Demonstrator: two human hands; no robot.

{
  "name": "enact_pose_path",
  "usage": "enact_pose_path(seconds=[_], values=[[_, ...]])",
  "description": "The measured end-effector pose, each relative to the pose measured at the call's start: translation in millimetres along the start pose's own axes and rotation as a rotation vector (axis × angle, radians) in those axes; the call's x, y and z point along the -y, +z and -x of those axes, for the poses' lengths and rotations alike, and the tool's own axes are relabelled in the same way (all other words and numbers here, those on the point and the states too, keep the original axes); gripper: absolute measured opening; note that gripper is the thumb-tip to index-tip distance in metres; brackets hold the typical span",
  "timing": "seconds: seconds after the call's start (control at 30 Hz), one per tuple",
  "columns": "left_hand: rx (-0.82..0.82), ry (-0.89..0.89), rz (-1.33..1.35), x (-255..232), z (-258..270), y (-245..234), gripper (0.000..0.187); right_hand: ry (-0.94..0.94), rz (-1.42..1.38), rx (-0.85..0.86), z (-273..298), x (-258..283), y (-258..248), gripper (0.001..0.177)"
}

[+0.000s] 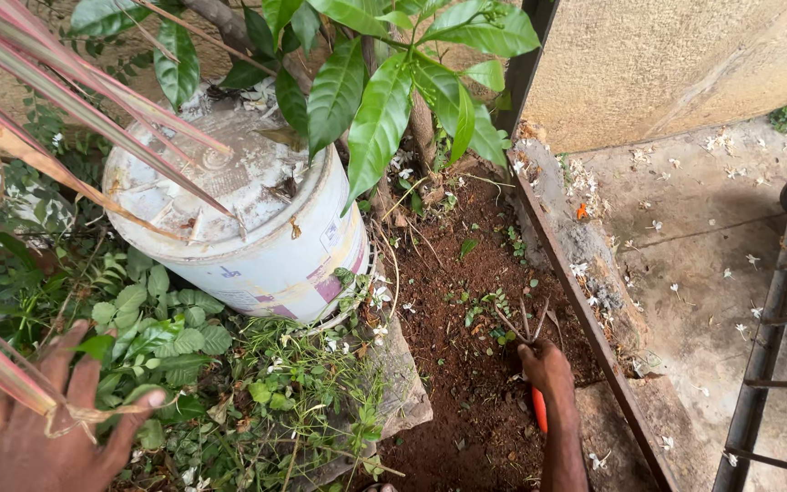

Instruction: The person clears weeds and small plants from a soil patch using their hands and a small hand rake, then levels the soil.

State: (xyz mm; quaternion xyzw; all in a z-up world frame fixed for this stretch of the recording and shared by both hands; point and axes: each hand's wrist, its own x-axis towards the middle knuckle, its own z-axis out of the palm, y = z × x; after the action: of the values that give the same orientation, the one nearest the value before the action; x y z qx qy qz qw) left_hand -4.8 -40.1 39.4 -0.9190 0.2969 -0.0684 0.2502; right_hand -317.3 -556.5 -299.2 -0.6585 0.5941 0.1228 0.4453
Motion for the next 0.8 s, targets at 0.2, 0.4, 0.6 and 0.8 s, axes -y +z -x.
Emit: enact_pose_path(seconds=[0.2, 0.4, 0.6, 0.8], values=[[-0.25, 0.04, -0.041, -14.7, -10.2, -81.4, 0.054, -0.154, -0.197, -0.024, 32.4, 23.1, -35.3, 0.053], [-0.323, 0.124, 0.446, -51.9, -11.5, -168.3, 0.031, -0.309, 0.013, -0.135, 52.7, 67.5, -55.7, 0.048], [-0.492, 0.688, 0.593, -101.4, -127.0, -197.9, 0.075, -0.773, 0.088, -0.121, 54.8, 191.1, -105.3, 0.037], [-0.437, 0.636, 0.396, -112.7, -189.0, -169.1, 0.099, -1.193, 0.251, -0.381, -1.0, 309.9, -143.5, 0.021]])
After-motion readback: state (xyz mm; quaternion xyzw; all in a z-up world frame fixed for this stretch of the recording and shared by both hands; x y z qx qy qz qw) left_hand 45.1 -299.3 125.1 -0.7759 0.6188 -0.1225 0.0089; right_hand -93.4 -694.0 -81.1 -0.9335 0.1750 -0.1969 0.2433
